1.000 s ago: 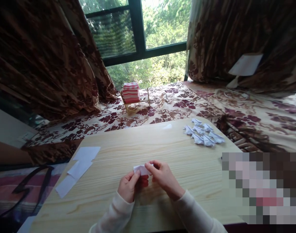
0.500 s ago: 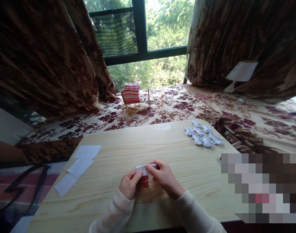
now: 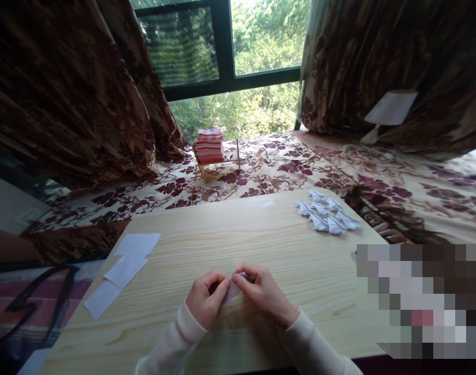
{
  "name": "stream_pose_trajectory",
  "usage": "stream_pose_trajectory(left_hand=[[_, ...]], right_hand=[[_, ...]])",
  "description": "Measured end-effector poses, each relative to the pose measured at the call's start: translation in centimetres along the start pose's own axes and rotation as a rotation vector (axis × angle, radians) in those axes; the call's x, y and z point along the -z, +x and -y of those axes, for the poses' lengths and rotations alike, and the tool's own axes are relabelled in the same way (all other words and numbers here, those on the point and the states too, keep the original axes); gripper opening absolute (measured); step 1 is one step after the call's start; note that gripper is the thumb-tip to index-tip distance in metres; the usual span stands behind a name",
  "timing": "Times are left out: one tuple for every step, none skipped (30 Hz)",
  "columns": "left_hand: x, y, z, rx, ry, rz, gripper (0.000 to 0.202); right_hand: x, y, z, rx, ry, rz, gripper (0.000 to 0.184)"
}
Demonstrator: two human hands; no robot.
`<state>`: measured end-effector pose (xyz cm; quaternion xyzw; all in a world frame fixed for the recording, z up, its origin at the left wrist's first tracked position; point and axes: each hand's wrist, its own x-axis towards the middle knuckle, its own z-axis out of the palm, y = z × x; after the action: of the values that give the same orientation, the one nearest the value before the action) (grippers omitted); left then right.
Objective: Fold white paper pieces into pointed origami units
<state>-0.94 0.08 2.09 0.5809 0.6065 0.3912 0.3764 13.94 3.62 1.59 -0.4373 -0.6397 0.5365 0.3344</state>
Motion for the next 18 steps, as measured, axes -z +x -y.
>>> stream_pose_trajectory(left_hand=[[0.2, -0.1, 0.0, -0.002, 0.010, 0.017, 0.024], [0.3, -0.2, 0.0, -0.006, 0.019, 0.031, 0.025], [0.5, -0.4, 0.1, -0.012, 0.027, 0.042, 0.026], [0.7, -0.4, 0.1, -0.021, 0.033, 0.053, 0.027], [0.8, -0.5, 0.1, -0.032, 0.037, 0.065, 0.028], [0.9, -0.6, 0.1, -0.046, 0.040, 0.080, 0.028], [0.9, -0.7, 0.1, -0.060, 0.041, 0.093, 0.028], [0.9, -0.7, 0.1, -0.072, 0.043, 0.105, 0.027], [0.9, -0.8, 0.1, -0.083, 0.045, 0.113, 0.027], [0.8, -0.8, 0.1, -0.091, 0.049, 0.116, 0.027], [0.7, -0.8, 0.1, -0.099, 0.054, 0.113, 0.027], [0.6, -0.9, 0.1, -0.108, 0.058, 0.106, 0.027], [0.4, -1.0, 0.2, -0.118, 0.061, 0.098, 0.028], [0.2, -1.1, 0.3, -0.129, 0.063, 0.090, 0.028], [0.0, -1.3, 0.3, -0.142, 0.061, 0.081, 0.028], [-0.2, -1.4, 0.4, -0.155, 0.057, 0.070, 0.028], [-0.3, -1.6, 0.5, -0.166, 0.050, 0.058, 0.028], [-0.5, -1.7, 0.6, -0.176, 0.040, 0.045, 0.028]], right_hand=[[0.0, -0.1, -0.1, 0.004, 0.001, -0.005, 0.023], [-0.1, -0.1, -0.2, 0.005, 0.002, -0.011, 0.025], [-0.1, -0.2, -0.3, 0.004, 0.005, -0.019, 0.025], [-0.2, -0.2, -0.4, 0.002, 0.010, -0.029, 0.026], [-0.3, -0.3, -0.5, -0.001, 0.016, -0.040, 0.026], [-0.3, -0.3, -0.5, -0.004, 0.025, -0.049, 0.026], [-0.4, -0.3, -0.6, -0.008, 0.035, -0.059, 0.026], [-0.4, -0.3, -0.7, -0.012, 0.045, -0.068, 0.027], [-0.5, -0.3, -0.8, -0.015, 0.056, -0.077, 0.027], [-0.5, -0.3, -0.9, -0.019, 0.067, -0.086, 0.028], [-0.5, -0.3, -1.0, -0.022, 0.076, -0.097, 0.029], [-0.5, -0.2, -1.0, -0.025, 0.084, -0.110, 0.030], [-0.5, -0.2, -1.1, -0.028, 0.091, -0.122, 0.032], [-0.5, -0.2, -1.1, -0.031, 0.098, -0.134, 0.032], [-0.5, -0.2, -1.1, -0.033, 0.104, -0.144, 0.033], [-0.6, -0.2, -1.0, -0.036, 0.110, -0.152, 0.034], [-0.6, -0.2, -0.9, -0.039, 0.117, -0.158, 0.034], [-0.7, -0.3, -0.8, -0.045, 0.124, -0.164, 0.035]])
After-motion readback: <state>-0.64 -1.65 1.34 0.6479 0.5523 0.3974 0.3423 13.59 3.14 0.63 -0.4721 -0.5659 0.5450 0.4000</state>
